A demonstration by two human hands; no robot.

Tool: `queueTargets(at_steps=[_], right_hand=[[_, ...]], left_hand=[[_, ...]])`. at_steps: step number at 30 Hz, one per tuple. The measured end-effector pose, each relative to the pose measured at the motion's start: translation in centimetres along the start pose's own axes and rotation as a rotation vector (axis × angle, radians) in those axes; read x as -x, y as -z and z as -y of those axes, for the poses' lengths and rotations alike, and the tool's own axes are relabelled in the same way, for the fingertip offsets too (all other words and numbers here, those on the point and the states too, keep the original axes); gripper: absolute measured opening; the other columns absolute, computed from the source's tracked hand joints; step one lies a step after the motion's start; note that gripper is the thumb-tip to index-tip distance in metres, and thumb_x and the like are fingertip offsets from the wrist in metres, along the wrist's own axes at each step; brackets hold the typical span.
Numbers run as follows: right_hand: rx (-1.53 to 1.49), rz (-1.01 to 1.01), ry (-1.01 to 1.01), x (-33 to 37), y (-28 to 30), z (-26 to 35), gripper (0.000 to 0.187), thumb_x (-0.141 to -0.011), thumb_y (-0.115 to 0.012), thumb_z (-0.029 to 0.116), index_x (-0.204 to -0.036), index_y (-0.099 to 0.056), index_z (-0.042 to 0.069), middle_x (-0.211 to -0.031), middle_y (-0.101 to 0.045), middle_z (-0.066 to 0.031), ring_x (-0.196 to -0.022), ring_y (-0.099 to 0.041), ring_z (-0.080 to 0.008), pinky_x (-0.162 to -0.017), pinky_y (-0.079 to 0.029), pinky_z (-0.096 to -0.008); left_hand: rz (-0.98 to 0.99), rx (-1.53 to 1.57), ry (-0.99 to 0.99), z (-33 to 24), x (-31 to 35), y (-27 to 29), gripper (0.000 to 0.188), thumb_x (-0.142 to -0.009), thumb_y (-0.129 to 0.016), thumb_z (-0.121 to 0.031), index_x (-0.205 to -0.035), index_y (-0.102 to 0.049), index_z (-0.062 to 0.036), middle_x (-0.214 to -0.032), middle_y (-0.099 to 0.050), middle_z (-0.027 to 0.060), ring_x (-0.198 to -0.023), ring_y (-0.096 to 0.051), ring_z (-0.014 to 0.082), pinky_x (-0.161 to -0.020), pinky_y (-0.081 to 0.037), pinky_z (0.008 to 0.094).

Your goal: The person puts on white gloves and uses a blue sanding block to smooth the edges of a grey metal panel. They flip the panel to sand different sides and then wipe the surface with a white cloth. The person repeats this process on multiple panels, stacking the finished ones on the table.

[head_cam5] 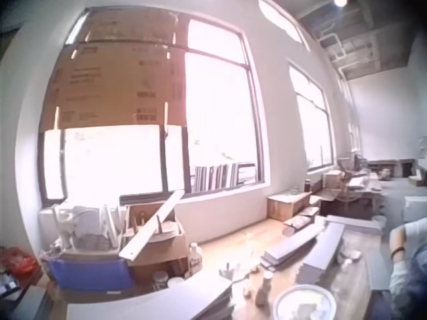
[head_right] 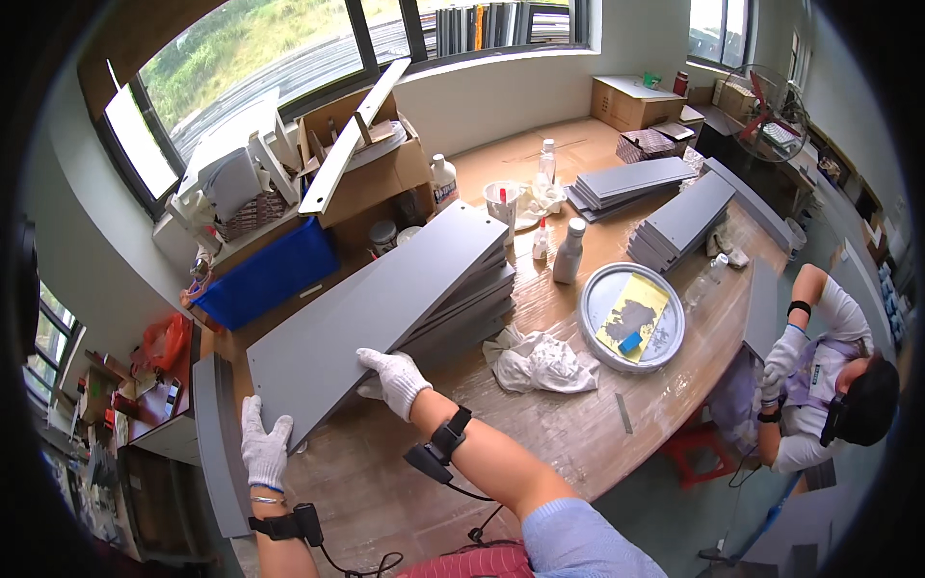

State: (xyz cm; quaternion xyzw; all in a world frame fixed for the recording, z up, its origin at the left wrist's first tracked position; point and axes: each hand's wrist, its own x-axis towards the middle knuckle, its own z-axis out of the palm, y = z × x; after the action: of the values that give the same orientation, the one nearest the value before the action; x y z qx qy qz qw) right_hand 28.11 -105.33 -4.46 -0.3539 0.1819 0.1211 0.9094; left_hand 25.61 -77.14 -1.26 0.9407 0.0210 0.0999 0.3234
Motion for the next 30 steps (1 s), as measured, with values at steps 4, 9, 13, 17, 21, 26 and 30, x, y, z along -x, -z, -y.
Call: queueTargets(at_steps=[4, 9, 13, 17, 21, 26, 30], right_hand=[[-0.068, -0.024, -0.007, -1.7, -2.1, 0.8, 0.038, -0.094, -0.068, 0.028, -0.117, -0.057, 0.0, -0.113, -0.063, -0.0158, -0.087, -0.068, -0.0299, -0.07, -0.064, -0.039], [0.16, 0.036, -0.134, -2.0, -2.6, 3.0, 0.047, -0.1, -0.057, 0.037, -0.131, -0.048, 0.002, -0.124, -0.06, -0.0228, -0.104, -0.066, -0.0409, -0.076, -0.061, -0.0447], [0.018, 0.056, -0.108, -3.7, -3.3, 1.4, 0.047, -0.102, -0.054, 0.036, -0.134, -0.045, 0.002, -0.133, -0.054, -0.0261, -0.116, -0.059, -0.0464, -0.089, -0.055, -0.0528], [0.027, 0.055, -0.052, -4.3, -2.1, -0.4, 0.047, -0.101, -0.054, 0.036, -0.136, -0.045, 0.006, -0.13, -0.056, -0.019, -0.12, -0.055, -0.0468, -0.089, -0.052, -0.0544], [-0.007, -0.023, -0.028, -4.7, 0.2, 1.2, 0.039, -0.098, -0.058, 0.042, -0.123, -0.05, 0.014, -0.118, -0.061, -0.0125, -0.097, -0.064, -0.0348, -0.072, -0.055, -0.0438], [0.236, -0.027, -0.109, -3.5, -2.5, 1.8, 0.049, -0.097, -0.054, 0.054, -0.113, -0.054, 0.008, -0.087, -0.068, -0.0172, -0.07, -0.067, -0.0301, -0.053, -0.052, -0.035], [0.327, 0.024, -0.162, -5.9, -2.5, 2.6, 0.055, -0.097, -0.052, 0.058, -0.1, -0.057, 0.003, -0.077, -0.066, -0.0156, -0.06, -0.064, -0.0276, -0.048, -0.049, -0.0339]], left_hand=[[-0.05, 0.579, 0.11, 0.0, -1.1, -1.3, 0.068, -0.086, -0.074, -0.005, -0.145, -0.043, 0.0063, -0.144, -0.051, 0.0202, -0.124, -0.056, 0.0235, -0.106, -0.045, 0.0327], [-0.14, 0.271, 0.171, -1.4, -5.4, -1.3, 0.059, -0.084, -0.074, -0.012, -0.138, -0.054, 0.0051, -0.137, -0.06, 0.0218, -0.123, -0.06, 0.0287, -0.104, -0.045, 0.0345], [-0.012, -0.05, 0.28, -3.4, -5.6, 0.2, 0.074, -0.081, -0.071, -0.039, -0.147, -0.048, -0.0116, -0.145, -0.054, 0.0168, -0.132, -0.054, 0.0329, -0.111, -0.033, 0.0552], [-0.07, -0.162, 0.439, -5.5, -3.9, 1.9, 0.084, -0.08, -0.073, -0.047, -0.149, -0.043, -0.0105, -0.138, -0.056, 0.02, -0.128, -0.055, 0.0349, -0.109, -0.038, 0.0474], [-0.026, 0.087, 0.475, -3.9, -3.3, -1.0, 0.077, -0.087, -0.062, -0.059, -0.144, -0.051, -0.008, -0.137, -0.06, 0.0197, -0.128, -0.055, 0.0319, -0.113, -0.029, 0.0451], [-0.127, 0.228, 0.401, -3.1, -4.0, 1.6, 0.072, -0.089, -0.063, -0.053, -0.14, -0.054, -0.0033, -0.136, -0.06, 0.0216, -0.126, -0.057, 0.0354, -0.11, -0.037, 0.043], [-0.186, 0.156, 0.289, 1.3, -8.8, -0.9, 0.065, -0.089, -0.065, -0.045, -0.137, -0.057, -0.0028, -0.134, -0.06, 0.0231, -0.126, -0.056, 0.0385, -0.105, -0.044, 0.043]])
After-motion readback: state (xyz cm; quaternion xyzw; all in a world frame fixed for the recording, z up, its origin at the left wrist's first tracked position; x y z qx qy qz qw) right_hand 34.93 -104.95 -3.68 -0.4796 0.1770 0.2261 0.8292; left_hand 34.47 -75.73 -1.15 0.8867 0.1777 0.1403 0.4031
